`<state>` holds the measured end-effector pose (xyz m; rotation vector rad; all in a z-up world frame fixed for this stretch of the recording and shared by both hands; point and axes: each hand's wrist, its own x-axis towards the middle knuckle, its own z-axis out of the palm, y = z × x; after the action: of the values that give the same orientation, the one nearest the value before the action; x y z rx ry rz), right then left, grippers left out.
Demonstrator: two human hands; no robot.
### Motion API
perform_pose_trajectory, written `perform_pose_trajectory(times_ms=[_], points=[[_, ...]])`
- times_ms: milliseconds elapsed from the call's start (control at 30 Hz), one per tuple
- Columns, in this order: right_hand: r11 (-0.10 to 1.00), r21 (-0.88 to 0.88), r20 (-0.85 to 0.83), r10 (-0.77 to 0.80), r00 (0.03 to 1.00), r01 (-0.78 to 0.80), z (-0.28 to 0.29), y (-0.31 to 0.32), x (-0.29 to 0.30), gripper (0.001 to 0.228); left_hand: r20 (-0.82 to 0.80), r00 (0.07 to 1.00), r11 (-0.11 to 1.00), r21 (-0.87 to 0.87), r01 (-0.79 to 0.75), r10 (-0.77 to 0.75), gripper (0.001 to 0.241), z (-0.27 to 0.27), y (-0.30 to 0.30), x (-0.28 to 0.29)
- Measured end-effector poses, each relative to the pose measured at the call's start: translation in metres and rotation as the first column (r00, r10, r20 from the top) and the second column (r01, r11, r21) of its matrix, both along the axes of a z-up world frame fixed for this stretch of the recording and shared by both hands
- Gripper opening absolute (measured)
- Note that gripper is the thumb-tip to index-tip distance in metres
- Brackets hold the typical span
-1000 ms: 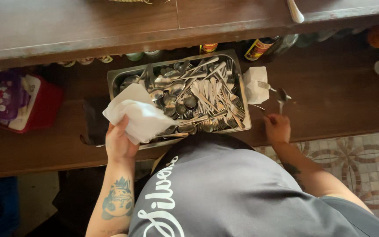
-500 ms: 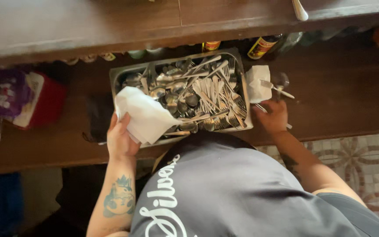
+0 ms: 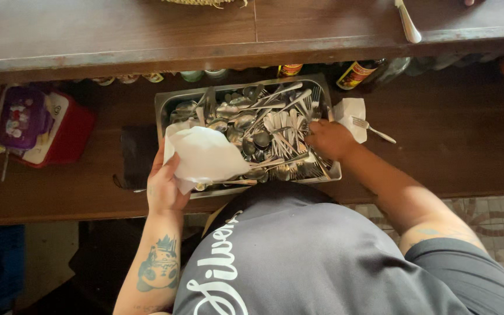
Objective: The person picks up spoons, forks, and knives from a metal tray, polishes each item individually with a white cloth, and sets them on the counter.
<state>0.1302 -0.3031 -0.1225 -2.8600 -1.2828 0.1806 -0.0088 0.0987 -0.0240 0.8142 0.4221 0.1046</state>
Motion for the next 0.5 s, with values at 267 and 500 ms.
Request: perform_pose_trajectory(times_ms=[267,500], points=[[0.969,0.245,0.261,-0.057,0.964,-0.009,0.049,-0.011,-0.008,0.014,-0.054,0.999,0.979,0.201,0.019,-0.008,0.053,-0.004,0.033,0.022],[0.717,0.669,-0.106,-0.166,0.980,0.194,0.071,0.009,-0.039,0.014,0.043,0.999,0.728,0.685,-0.030,0.001,0.045,0.018,0.010,0.058]])
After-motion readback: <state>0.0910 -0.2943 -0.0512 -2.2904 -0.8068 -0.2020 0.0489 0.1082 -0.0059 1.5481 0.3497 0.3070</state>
